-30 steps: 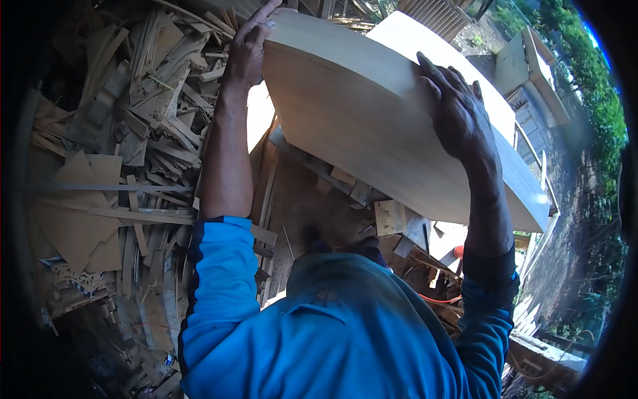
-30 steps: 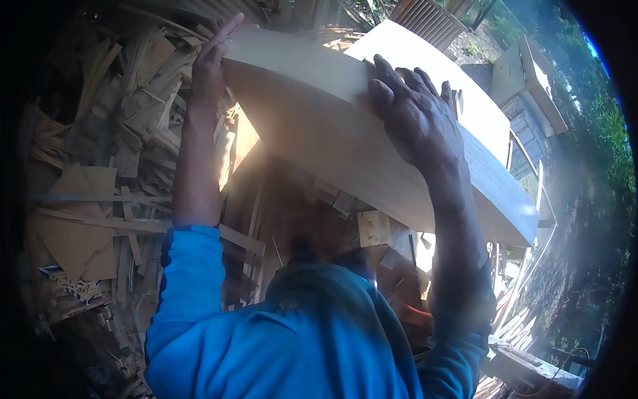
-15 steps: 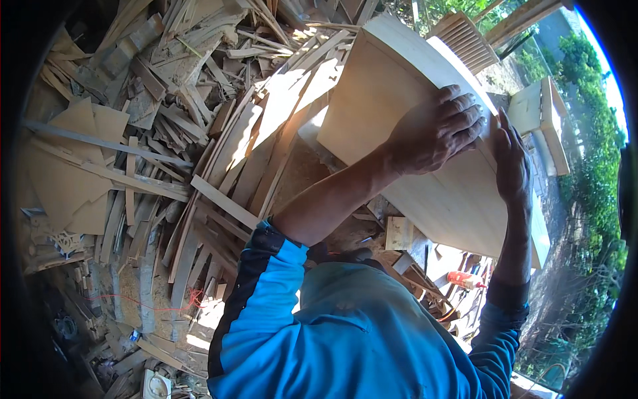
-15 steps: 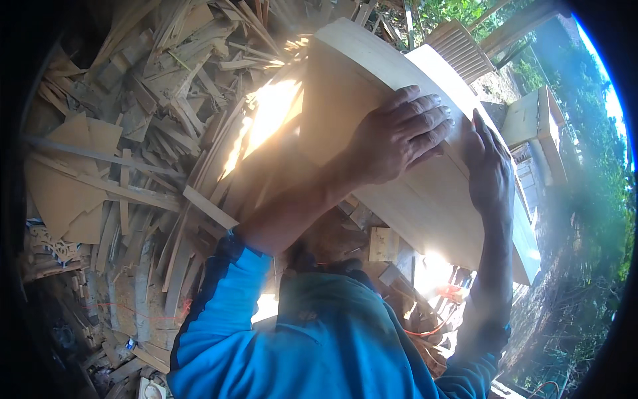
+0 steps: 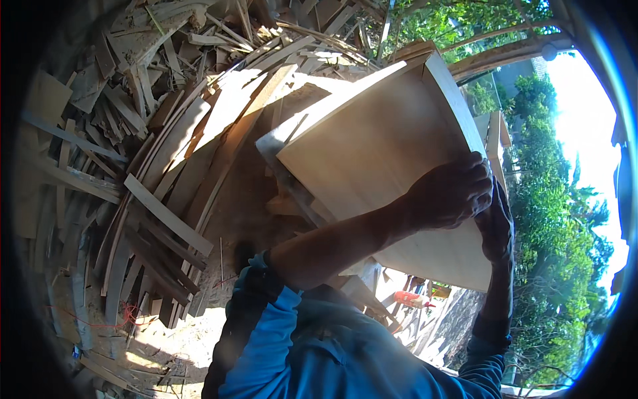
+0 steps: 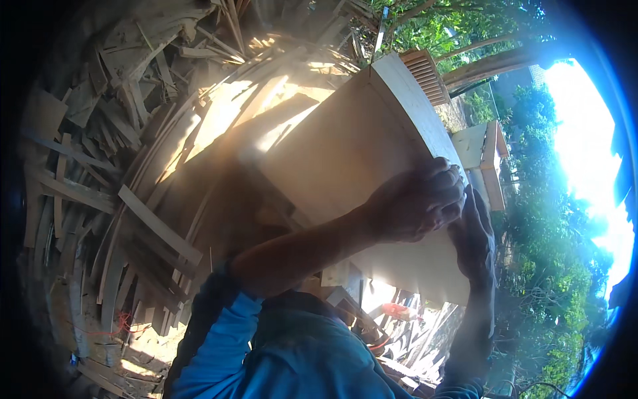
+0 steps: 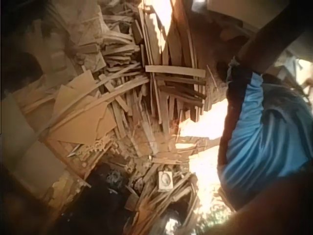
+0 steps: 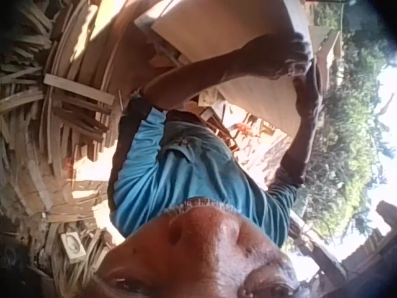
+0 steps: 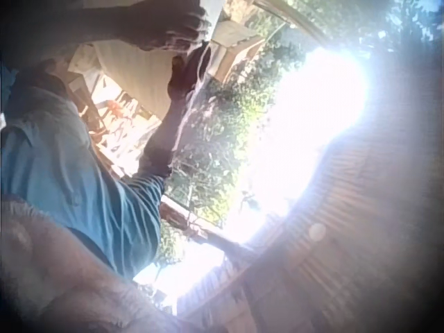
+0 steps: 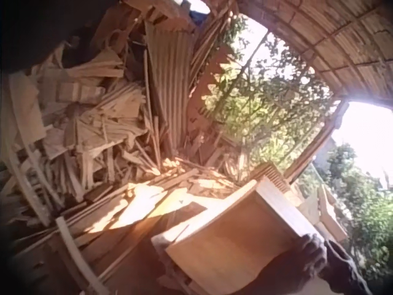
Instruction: The person applies glue to the edges of wooden boards, aligns them together, and secures them using a nail gun. They rotate the structure to attach additional boards and use a hammer to drive in fasteners.
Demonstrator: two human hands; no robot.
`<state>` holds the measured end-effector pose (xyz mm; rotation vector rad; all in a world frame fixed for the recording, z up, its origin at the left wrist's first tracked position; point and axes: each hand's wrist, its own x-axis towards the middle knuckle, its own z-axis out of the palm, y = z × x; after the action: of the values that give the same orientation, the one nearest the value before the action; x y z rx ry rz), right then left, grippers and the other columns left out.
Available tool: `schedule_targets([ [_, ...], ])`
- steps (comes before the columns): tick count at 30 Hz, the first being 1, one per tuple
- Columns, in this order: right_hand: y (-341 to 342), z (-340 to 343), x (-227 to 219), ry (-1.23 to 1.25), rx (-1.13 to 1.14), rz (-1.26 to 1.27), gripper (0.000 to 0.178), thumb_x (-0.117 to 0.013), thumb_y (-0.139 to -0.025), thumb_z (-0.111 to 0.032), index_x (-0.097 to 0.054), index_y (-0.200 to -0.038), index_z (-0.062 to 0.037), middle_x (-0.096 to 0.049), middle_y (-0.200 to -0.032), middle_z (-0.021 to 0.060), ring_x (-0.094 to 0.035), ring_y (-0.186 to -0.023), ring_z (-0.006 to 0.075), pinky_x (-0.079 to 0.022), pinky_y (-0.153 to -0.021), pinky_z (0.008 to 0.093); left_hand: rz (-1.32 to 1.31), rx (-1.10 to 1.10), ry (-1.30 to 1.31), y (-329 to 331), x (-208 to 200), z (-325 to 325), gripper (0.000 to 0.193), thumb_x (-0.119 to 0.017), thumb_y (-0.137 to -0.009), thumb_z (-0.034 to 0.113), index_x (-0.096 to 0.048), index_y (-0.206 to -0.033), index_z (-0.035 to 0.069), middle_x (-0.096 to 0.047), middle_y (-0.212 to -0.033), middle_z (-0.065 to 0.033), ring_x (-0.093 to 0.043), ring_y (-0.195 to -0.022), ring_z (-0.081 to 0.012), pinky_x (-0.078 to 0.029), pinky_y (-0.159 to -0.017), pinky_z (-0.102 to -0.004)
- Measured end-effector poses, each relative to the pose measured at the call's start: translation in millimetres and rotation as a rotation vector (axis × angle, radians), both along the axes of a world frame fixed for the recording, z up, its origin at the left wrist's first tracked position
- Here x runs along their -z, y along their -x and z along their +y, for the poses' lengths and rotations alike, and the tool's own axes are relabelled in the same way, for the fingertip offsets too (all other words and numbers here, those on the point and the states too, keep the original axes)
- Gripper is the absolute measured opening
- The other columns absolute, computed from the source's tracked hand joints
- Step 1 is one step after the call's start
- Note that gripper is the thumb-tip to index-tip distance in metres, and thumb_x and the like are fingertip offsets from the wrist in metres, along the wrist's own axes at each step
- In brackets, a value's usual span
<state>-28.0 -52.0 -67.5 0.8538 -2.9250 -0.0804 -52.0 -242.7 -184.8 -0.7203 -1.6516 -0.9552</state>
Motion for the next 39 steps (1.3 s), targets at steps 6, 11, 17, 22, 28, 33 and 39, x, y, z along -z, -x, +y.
schedule_targets([
  [6, -4, 0, 6, -0.089, -0.036, 0.082, 0.066, -0.062, -0.093, -0.018, -0.035, -0.152, -0.0077, -0.042, -0.152, 0.0215, -0.043, -0.138, 0.0388, -0.041, -0.109, 0.0439, -0.234, 0.048, 0.384, -16, -34, -53, 0.014, -0.059, -0.091, 0.022, -0.066, -0.095, 0.011, -0.06, -0.106, -0.0052, -0.055, -0.108, -0.0182, -0.041, -0.101, -0.0327],
  [11, -12, -8, 6, -0.134, -0.027, 0.135, 0.071, -0.066, -0.088, -0.006, -0.037, -0.152, -0.0099, -0.042, -0.151, 0.0229, -0.042, -0.139, 0.0389, -0.039, -0.111, 0.0454, -0.194, 0.05, 0.002, 37, -21, -163, 0.041, -0.065, -0.09, 0.033, -0.062, -0.124, 0.01, -0.054, -0.14, -0.015, -0.052, -0.127, -0.0303, -0.041, -0.107, -0.037],
  [17, -7, -12, 8, -0.105, -0.091, 0.187, 0.065, -0.066, -0.089, -0.011, -0.043, -0.149, -0.0077, -0.045, -0.15, 0.0202, -0.043, -0.139, 0.0382, -0.04, -0.11, 0.0467, -0.761, 0.368, -0.421, 43, -35, -168, 0.095, -0.054, -0.09, 0.068, -0.035, -0.149, -0.003, -0.043, -0.15, -0.025, -0.044, -0.137, -0.0375, -0.036, -0.113, -0.0464],
  [22, -6, -12, 12, 0.048, -0.101, 0.142, 0.061, -0.07, -0.087, -0.019, -0.048, -0.142, -0.0019, -0.057, -0.127, 0.0208, -0.058, -0.114, 0.039, -0.047, -0.1, 0.0456, -0.441, 0.315, -0.165, 85, 3, -164, 0.046, -0.051, -0.095, 0.023, -0.056, -0.137, 0.006, -0.061, -0.131, -0.0118, -0.059, -0.116, -0.0226, -0.042, -0.103, -0.032],
  [28, -4, 14, 25, 0.214, -0.202, 0.25, 0.054, -0.06, -0.095, -0.041, -0.05, -0.144, -0.0203, -0.057, -0.125, 0.0244, -0.058, -0.113, 0.0415, -0.048, -0.096, 0.0503, -0.722, 0.44, -0.375, 68, -16, -161, 0.054, -0.039, -0.095, 0.023, -0.049, -0.143, 0.001, -0.05, -0.144, -0.0101, -0.051, -0.127, -0.0236, -0.042, -0.106, -0.0372],
  [33, 13, 11, 47, 0.197, -0.158, 0.325, 0.059, -0.057, -0.093, -0.053, -0.049, -0.144, -0.0246, -0.056, -0.126, 0.0282, -0.058, -0.115, 0.0447, -0.048, -0.093, 0.0524, -0.805, 0.532, -0.39, 74, -18, -164, 0.059, -0.036, -0.095, 0.029, -0.043, -0.147, 0.002, -0.045, -0.148, -0.0107, -0.05, -0.13, -0.0279, -0.044, -0.106, -0.0416],
  [39, 22, 4, 41, 0.216, -0.118, 0.11, 0.053, -0.057, -0.091, -0.051, -0.055, -0.138, -0.0258, -0.062, -0.121, 0.023, -0.06, -0.114, 0.041, -0.048, -0.092, 0.0523, -0.705, 0.436, -0.158, 80, -12, -164, 0.058, -0.034, -0.098, 0.035, -0.045, -0.145, 0.002, -0.046, -0.147, -0.0127, -0.049, -0.131, -0.0299, -0.044, -0.107, -0.0432],
])
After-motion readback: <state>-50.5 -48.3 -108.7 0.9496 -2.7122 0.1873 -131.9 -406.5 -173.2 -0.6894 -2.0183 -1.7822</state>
